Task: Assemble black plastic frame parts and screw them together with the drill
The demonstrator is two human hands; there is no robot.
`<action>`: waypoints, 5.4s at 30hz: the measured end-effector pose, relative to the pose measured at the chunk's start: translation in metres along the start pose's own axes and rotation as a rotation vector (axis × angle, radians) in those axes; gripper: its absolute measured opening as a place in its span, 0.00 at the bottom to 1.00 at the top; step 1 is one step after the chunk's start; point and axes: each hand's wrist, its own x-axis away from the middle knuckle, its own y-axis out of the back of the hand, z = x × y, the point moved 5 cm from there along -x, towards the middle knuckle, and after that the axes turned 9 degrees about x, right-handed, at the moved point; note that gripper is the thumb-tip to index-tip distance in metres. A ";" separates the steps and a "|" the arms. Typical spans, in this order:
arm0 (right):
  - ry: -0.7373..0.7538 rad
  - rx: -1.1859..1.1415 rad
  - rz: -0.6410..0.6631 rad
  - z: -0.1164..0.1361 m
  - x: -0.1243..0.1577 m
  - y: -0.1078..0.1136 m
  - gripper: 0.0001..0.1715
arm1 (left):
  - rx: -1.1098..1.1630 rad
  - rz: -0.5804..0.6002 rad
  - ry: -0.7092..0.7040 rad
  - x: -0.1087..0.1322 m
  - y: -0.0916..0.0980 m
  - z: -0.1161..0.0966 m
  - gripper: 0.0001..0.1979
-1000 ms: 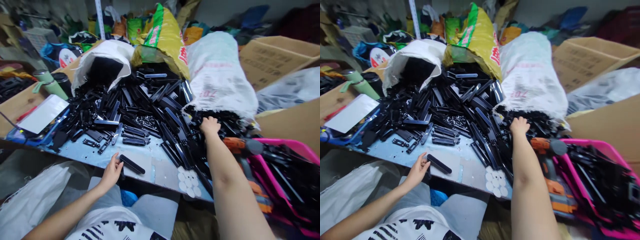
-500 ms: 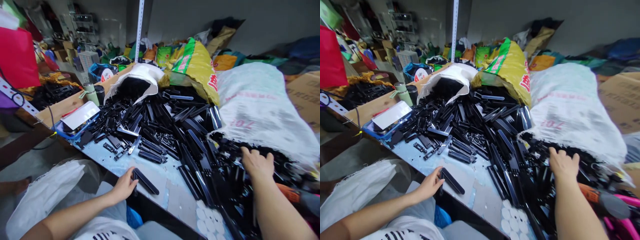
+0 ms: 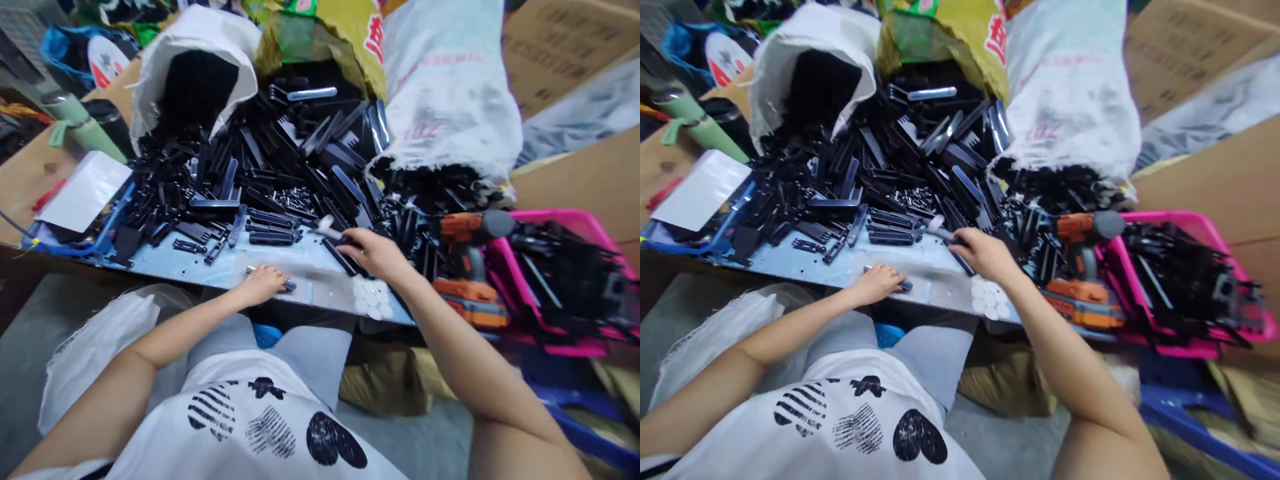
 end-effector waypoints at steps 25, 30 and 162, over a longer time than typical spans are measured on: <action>0.144 0.189 0.253 0.078 0.053 -0.048 0.20 | 0.148 -0.162 -0.030 -0.015 -0.004 0.003 0.20; 0.161 0.087 0.203 0.058 0.061 -0.079 0.22 | 0.134 -0.086 -0.086 -0.032 -0.004 -0.005 0.27; 0.218 -0.436 -0.157 0.166 -0.024 -0.126 0.26 | 0.122 -0.227 0.809 0.041 -0.020 0.011 0.21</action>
